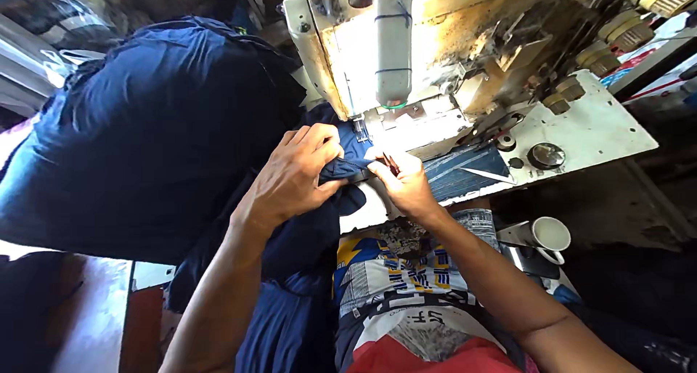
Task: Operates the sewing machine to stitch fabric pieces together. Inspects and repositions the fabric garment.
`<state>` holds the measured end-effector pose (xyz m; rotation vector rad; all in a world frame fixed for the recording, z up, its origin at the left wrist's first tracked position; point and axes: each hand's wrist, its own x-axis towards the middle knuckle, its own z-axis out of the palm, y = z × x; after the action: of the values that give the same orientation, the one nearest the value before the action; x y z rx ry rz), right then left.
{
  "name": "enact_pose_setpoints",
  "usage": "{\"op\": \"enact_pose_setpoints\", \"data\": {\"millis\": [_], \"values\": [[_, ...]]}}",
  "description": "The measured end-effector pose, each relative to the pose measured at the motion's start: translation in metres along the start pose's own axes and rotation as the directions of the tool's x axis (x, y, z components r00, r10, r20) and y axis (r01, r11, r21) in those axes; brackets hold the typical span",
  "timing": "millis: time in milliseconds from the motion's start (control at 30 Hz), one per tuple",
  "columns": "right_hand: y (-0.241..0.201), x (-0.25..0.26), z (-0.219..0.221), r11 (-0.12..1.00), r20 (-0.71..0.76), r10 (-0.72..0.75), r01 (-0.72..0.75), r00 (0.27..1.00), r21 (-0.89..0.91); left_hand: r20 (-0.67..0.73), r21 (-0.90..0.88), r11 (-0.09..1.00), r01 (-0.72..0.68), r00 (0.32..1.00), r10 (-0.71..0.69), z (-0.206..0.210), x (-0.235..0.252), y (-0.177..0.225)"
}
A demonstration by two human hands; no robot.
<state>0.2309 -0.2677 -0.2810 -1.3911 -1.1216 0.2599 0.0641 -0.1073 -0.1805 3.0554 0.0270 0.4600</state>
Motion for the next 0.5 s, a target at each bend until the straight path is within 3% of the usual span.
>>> {"op": "enact_pose_setpoints", "data": {"millis": [100,233,367,500], "values": [[0.001,0.002,0.001,0.999,-0.015,-0.024,0.025,1.0,0.03,0.092,0.053,0.997,0.056,0.994,-0.061,-0.015,-0.002,-0.016],[0.001,0.005,-0.002,0.999,0.012,-0.038,0.037,0.999,0.036,0.151,0.19,0.953,0.236,0.952,-0.266,-0.043,-0.014,-0.056],[0.001,0.009,-0.006,0.999,0.054,-0.025,0.024,0.998,0.021,0.045,-0.025,0.991,0.129,0.991,-0.128,-0.059,-0.028,-0.069],[-0.006,0.012,-0.017,1.0,0.166,-0.024,0.023,0.986,0.009,-0.19,-0.367,0.928,-0.063,0.982,-0.008,-0.067,-0.033,-0.021]]}}
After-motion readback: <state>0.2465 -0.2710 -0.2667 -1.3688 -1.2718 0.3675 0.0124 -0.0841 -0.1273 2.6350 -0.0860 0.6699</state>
